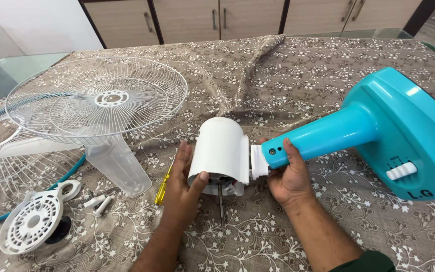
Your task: The person disassembles a teal and white electric fan on a table. They remove the front cover, then use a yellow screwdriver to detach the motor housing from the neck and remove several screws and small parts from the motor assembly.
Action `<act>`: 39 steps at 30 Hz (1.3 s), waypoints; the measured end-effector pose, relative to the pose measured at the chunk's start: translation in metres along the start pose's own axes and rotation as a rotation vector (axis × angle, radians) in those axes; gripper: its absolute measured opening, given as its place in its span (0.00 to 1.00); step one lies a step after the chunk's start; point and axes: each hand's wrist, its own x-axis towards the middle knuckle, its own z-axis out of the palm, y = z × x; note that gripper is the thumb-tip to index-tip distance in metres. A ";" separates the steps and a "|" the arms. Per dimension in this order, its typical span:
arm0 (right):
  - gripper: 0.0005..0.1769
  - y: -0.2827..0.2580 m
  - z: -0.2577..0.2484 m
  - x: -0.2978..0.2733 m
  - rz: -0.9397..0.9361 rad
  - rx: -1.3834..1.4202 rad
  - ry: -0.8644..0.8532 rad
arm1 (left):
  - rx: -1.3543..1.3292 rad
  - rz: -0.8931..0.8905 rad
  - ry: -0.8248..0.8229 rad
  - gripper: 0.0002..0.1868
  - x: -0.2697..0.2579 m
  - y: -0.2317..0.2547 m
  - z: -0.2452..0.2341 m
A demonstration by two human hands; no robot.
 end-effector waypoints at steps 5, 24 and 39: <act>0.27 -0.005 0.006 -0.006 0.021 0.015 -0.011 | -0.079 -0.002 -0.090 0.57 -0.001 -0.008 -0.006; 0.28 -0.011 0.025 -0.017 0.081 0.136 -0.135 | -0.491 -0.376 -0.002 0.49 -0.005 0.005 0.018; 0.23 -0.017 0.026 -0.012 -0.056 0.126 0.108 | -0.503 -0.391 0.476 0.46 0.034 0.021 0.005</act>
